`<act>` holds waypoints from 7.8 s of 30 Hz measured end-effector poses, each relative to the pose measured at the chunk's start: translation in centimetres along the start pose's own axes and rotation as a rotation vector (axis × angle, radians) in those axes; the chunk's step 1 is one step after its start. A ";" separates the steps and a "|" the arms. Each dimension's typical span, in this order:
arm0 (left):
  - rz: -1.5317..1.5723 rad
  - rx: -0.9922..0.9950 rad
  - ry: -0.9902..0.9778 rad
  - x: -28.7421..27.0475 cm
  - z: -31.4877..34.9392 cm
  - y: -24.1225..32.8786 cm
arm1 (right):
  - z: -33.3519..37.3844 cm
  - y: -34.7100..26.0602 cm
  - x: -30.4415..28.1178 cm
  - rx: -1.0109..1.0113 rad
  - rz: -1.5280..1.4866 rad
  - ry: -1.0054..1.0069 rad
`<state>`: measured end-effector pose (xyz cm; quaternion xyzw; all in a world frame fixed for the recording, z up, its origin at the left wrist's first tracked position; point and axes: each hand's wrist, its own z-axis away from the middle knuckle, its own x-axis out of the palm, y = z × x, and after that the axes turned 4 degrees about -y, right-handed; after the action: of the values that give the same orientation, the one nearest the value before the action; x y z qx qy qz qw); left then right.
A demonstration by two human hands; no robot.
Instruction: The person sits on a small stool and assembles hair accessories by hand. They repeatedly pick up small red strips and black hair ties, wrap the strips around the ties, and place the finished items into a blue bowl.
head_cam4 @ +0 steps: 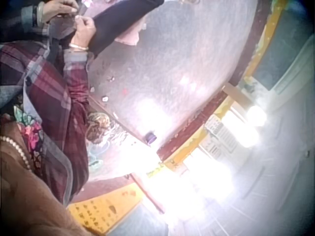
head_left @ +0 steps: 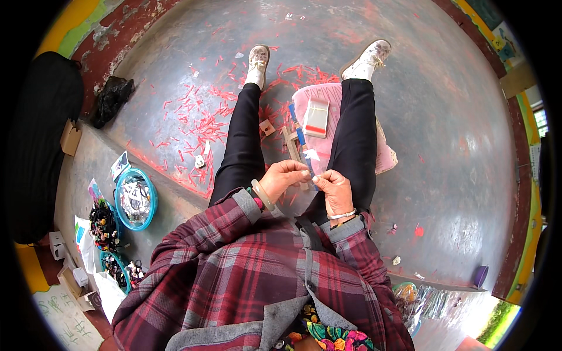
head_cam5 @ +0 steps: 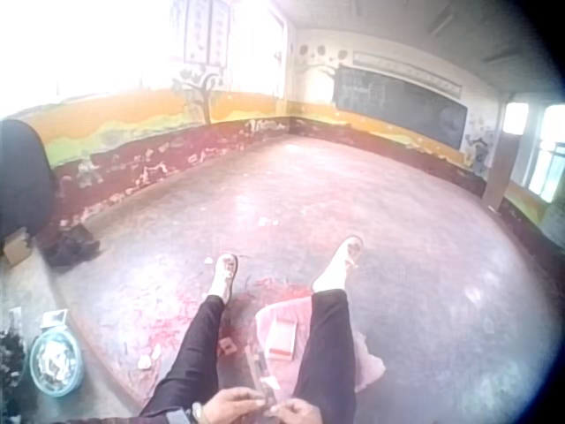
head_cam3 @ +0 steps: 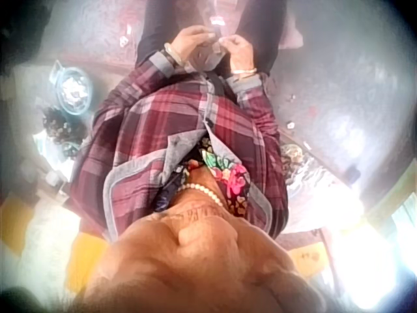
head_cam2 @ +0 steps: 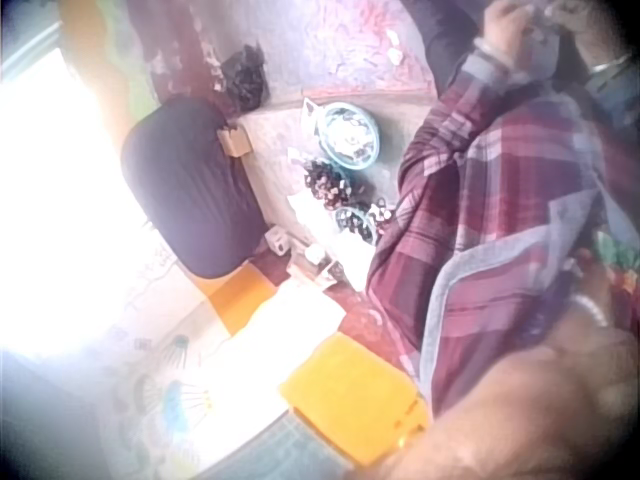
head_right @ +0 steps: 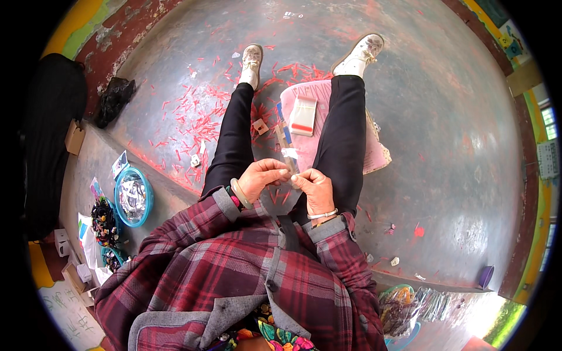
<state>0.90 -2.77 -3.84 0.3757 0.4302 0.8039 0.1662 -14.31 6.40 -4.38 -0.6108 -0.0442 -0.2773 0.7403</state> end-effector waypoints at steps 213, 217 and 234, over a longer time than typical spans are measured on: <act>0.075 0.078 0.030 1.4 0.8 1.0 | 1.3 -2.4 1.4 0.041 0.300 -0.089; 0.077 0.069 0.031 1.3 0.7 0.7 | 1.3 -2.4 1.3 0.077 0.300 -0.105; -0.060 0.263 -0.668 1.3 2.7 4.6 | 1.9 -4.3 0.6 0.109 -0.088 -0.392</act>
<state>2.35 -3.17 1.48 0.6232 0.4626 0.5692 0.2713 -15.31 7.55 0.10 -0.6095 -0.2293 -0.1825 0.7366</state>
